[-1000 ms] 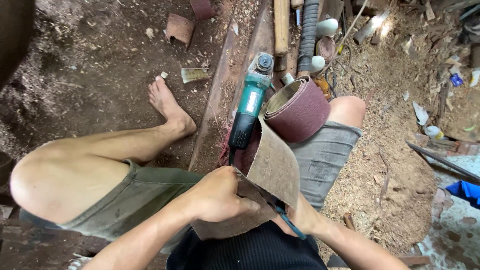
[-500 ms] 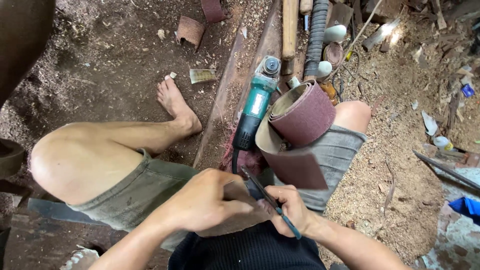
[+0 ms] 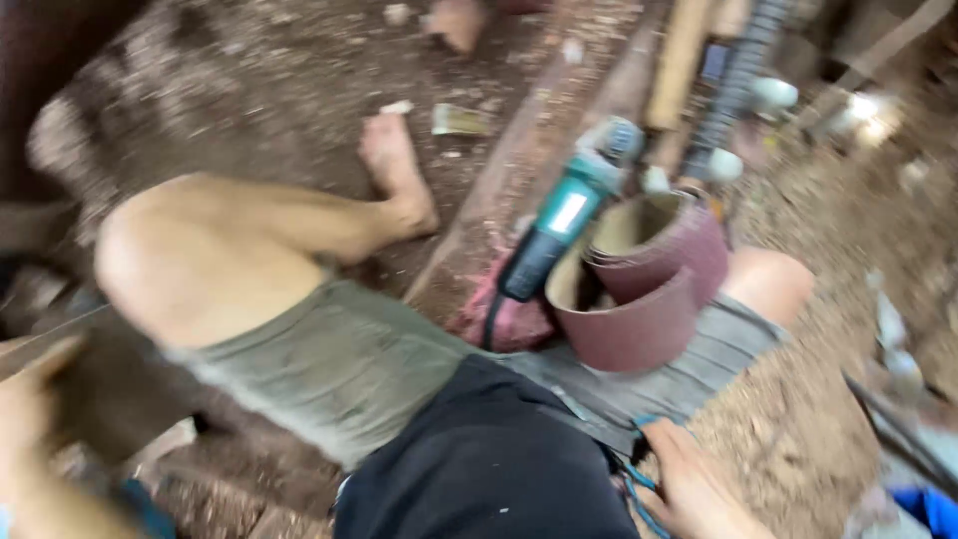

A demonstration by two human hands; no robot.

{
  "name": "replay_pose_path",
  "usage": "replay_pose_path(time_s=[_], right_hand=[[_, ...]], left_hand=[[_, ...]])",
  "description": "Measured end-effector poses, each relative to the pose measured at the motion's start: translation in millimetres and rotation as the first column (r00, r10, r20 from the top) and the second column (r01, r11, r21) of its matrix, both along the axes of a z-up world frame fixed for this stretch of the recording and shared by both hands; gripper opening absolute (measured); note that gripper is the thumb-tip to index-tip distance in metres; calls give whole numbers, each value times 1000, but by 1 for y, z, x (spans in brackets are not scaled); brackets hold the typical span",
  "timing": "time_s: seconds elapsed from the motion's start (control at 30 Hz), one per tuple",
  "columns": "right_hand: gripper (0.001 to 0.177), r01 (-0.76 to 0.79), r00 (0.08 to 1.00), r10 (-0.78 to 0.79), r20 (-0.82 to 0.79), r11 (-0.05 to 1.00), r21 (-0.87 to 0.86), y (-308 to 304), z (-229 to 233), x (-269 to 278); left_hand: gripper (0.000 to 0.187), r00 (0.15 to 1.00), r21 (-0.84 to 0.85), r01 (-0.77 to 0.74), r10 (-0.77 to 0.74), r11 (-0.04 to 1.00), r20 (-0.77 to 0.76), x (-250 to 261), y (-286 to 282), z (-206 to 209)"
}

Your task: The person sits on the workshop floor, unrolls a length of sandpaper from a roll and cuts it with scissors. They mark the backing with a pen, then wrap the cut strip around a cylindrical block, pressing the abrasive to conform it, and set finished strips aside.

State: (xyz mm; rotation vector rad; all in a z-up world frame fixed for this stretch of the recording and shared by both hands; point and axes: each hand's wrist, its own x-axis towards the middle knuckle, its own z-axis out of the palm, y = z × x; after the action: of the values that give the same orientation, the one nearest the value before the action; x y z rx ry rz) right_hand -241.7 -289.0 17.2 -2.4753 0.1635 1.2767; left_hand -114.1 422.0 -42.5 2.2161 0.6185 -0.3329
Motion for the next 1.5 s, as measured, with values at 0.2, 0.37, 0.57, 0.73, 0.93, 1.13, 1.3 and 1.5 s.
replay_pose_path(time_s=[0.2,0.37,0.57,0.73,0.93,1.13,1.3,1.5], right_hand=[[81,-144,942,92,322,979,142,-113,-135,-112],[53,20,942,-13,336,1000,-18,-151,-176,-102],[22,345,644,-418,641,906,245,-150,-116,-33],[51,429,676,-502,539,863,266,-100,-86,31],[60,535,704,-632,323,771,345,-40,-51,57],[78,348,704,-302,643,936,58,-22,-32,63],[83,478,632,-558,538,827,298,9,-26,64],[72,431,706,-427,565,892,136,28,-17,94]], left_hand=[[23,756,-18,-654,653,756,-46,-7,-56,-21],[24,683,-112,-712,721,693,113,-25,-19,-67],[43,611,13,-770,730,638,308,-71,36,-126],[59,550,142,-812,661,567,510,-113,85,-155],[34,521,-22,-585,396,811,757,-25,-66,-19],[30,962,-107,214,-190,971,198,24,-312,53],[67,726,-522,568,-686,637,-47,10,-445,45],[101,658,-445,616,-735,650,-163,31,-462,42]])
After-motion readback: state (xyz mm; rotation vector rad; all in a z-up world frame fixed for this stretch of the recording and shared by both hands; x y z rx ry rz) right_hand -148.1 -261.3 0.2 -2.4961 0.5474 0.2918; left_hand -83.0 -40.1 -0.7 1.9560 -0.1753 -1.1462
